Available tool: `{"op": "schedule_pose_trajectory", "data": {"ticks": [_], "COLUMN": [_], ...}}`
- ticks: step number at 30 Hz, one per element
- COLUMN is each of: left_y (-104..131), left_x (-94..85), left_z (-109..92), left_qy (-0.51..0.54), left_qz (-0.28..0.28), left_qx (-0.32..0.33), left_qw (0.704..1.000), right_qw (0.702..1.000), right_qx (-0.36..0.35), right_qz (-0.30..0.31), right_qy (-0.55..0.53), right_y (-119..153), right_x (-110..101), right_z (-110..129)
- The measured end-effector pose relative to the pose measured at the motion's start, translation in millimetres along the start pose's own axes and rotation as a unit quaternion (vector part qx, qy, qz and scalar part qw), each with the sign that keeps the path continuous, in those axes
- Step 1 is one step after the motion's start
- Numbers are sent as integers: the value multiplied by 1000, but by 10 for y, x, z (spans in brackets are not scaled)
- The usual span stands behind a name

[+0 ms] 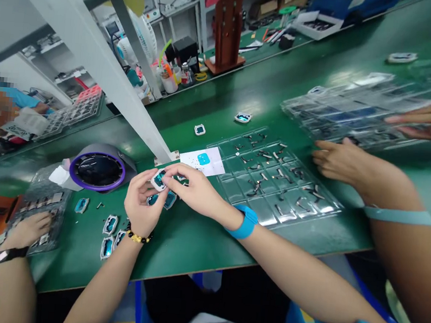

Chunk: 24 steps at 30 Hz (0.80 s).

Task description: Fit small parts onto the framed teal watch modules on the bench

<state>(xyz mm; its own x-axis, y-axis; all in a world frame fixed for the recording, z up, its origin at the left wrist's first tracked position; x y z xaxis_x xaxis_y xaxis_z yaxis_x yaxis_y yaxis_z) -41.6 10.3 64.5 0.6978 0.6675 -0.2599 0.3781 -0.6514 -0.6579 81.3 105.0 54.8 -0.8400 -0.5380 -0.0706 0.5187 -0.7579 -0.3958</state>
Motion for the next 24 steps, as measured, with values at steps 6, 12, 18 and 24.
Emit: {"op": "schedule_pose_trajectory", "data": {"ticks": [6,12,18,24], "left_y": [28,80,104,130], "left_x": [90,181,196,211], "left_z": [115,131,153,156], "left_qy": [116,144,140,138], "left_qz": [7,20,18,6], "left_qx": [-106,-137,-119,-96], "left_qw": [988,980,983,986], "right_qw": [987,958,952,960], "right_qx": [-92,-190,-204,-175], "right_qz": [-59,-87,-92,-89], "right_qy": [121,195,207,201], "right_y": [36,85,85,98], "right_x": [-103,-84,-58,-39], "right_z": [214,359,363,314]}}
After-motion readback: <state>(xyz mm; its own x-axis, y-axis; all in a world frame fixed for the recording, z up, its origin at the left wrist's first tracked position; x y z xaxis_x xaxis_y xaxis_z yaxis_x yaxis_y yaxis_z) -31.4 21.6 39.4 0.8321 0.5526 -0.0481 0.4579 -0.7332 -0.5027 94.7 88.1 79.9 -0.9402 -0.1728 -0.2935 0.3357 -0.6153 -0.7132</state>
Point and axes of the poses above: each hand's wrist, its own y-axis away from the middle knuckle, its own x-axis out of the palm, z = x × y, the point moved 7 cm from there along -y, towards the middle knuckle, and after that the axes turned 5 degrees about -z, right-handed, at the moved point
